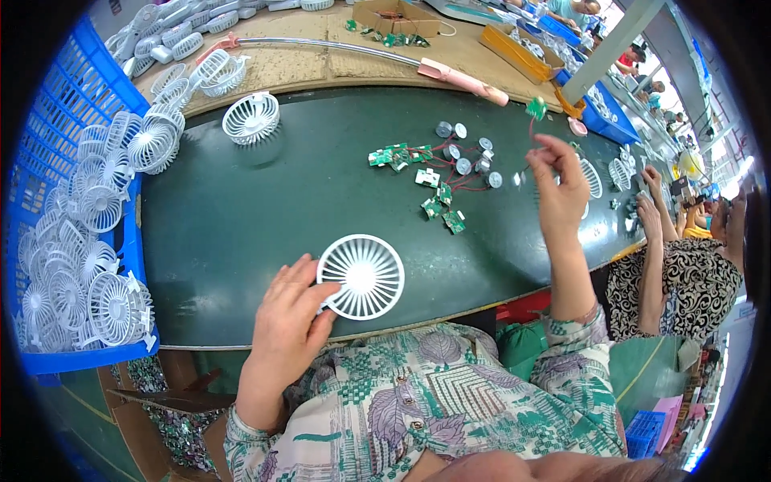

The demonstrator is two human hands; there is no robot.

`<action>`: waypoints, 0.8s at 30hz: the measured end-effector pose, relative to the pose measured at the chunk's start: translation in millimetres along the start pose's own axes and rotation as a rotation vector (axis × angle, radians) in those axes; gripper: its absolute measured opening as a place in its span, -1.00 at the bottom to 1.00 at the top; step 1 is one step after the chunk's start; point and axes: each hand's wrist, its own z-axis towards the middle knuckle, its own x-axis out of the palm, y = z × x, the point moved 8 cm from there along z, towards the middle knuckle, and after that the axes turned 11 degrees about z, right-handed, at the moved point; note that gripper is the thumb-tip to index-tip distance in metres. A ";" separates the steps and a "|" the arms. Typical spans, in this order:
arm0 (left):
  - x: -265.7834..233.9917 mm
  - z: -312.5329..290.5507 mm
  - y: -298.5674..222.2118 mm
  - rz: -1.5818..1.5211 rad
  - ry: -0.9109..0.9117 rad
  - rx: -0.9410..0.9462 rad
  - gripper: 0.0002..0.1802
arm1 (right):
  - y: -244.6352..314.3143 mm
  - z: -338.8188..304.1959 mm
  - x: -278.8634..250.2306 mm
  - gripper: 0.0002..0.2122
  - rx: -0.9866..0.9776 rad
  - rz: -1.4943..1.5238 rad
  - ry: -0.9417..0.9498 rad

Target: Assembling handheld electric fans by fitting motors and circuit boards into plastic housings on a production line.

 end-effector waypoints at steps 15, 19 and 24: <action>22.7 17.2 -37.4 -0.169 0.076 0.161 -0.69 | 38.3 -88.3 18.7 -0.73 0.078 -0.026 0.224; 21.2 19.1 -39.2 -0.157 0.061 0.171 -0.69 | 48.5 -108.3 35.7 -0.74 0.068 -0.194 0.391; 22.7 16.9 -36.8 -0.128 0.081 0.187 -0.75 | 49.3 -105.6 50.4 -0.76 0.068 -0.183 0.437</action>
